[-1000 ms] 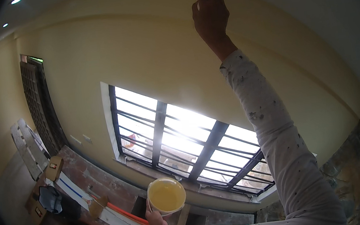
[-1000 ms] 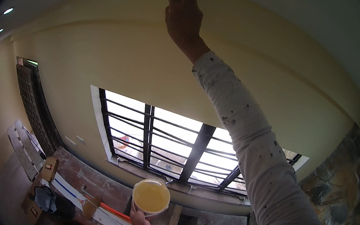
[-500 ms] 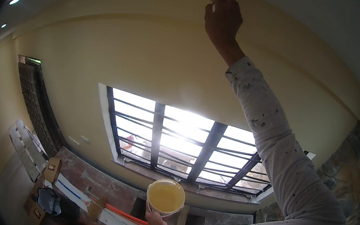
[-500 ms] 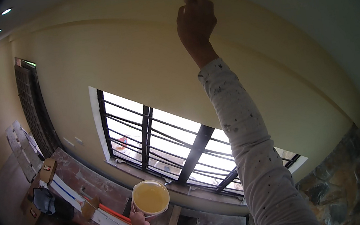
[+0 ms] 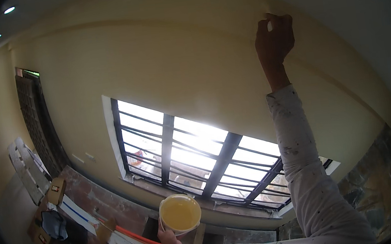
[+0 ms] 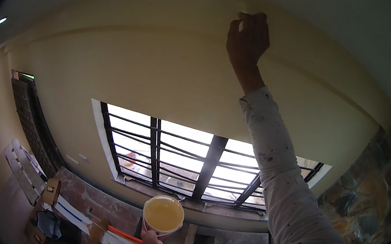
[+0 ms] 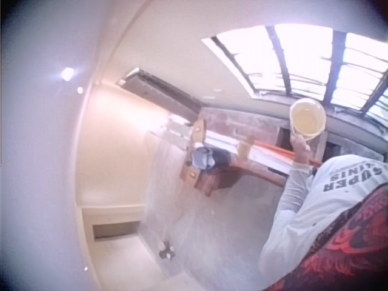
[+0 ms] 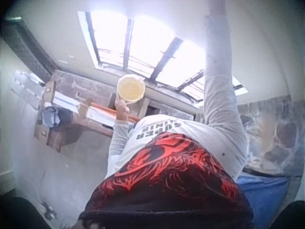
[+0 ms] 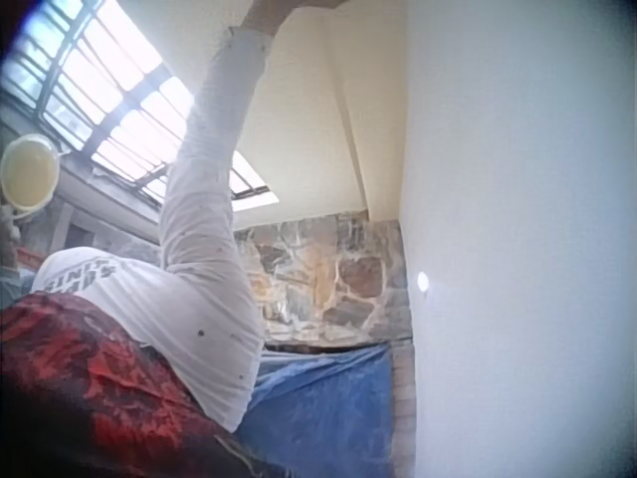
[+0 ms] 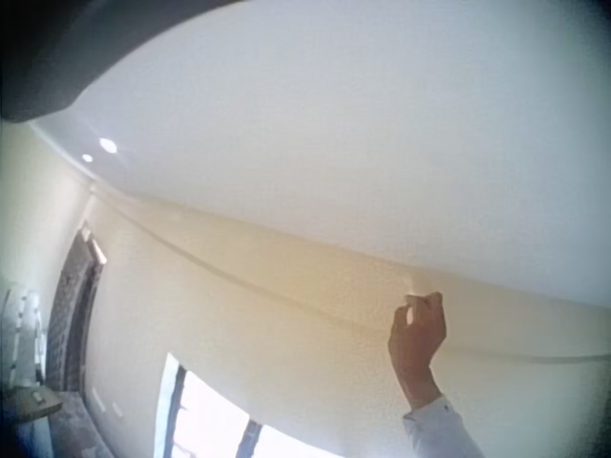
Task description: The person paints a ceiling with a brush, repeatedly dipping the brush into a small container of yellow paint and applying it to the ceiling surface. The person stands on a scaffold or ladder and works near a window with metal bars.
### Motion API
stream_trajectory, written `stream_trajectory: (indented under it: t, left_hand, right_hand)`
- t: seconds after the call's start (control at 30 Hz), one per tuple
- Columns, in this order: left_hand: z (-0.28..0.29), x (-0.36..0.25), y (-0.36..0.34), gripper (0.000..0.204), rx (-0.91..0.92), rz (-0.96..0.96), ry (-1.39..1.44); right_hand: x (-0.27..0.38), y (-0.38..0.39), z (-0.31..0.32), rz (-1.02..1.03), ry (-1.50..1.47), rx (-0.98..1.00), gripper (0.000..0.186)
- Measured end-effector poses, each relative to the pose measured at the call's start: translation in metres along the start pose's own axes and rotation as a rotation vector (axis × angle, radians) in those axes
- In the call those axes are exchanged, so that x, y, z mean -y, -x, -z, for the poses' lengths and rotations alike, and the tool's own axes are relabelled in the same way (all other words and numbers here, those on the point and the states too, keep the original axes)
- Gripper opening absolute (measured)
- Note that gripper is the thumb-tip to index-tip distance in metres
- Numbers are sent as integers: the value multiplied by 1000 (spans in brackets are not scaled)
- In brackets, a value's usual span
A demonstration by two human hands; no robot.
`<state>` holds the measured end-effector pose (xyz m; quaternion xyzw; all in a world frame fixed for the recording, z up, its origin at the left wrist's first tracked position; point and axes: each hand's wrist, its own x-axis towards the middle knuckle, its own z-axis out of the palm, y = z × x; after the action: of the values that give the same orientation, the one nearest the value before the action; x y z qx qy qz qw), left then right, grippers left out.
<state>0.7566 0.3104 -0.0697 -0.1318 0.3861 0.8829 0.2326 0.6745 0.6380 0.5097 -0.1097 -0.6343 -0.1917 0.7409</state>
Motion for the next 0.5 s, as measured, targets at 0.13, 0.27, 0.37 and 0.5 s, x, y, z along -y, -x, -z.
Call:
stream_trajectory:
  t: [0.13, 0.27, 0.37, 0.5]
  left_hand:
    - [-3, -5, 4, 56, 21, 4, -14]
    - [4, 3, -4, 57, 14, -23, -13]
    - [3, 8, -5, 58, -14, -14, -3]
    - [6, 8, -2, 60, -20, -2, 10]
  right_hand:
    - [-2, 3, 13, 84, -102, -71, 14]
    - [43, 9, -16, 222, -313, -19, 14]
    - [40, 8, -31, 256, -277, -6, 15]
    - [39, 7, -30, 181, -167, -36, 16]
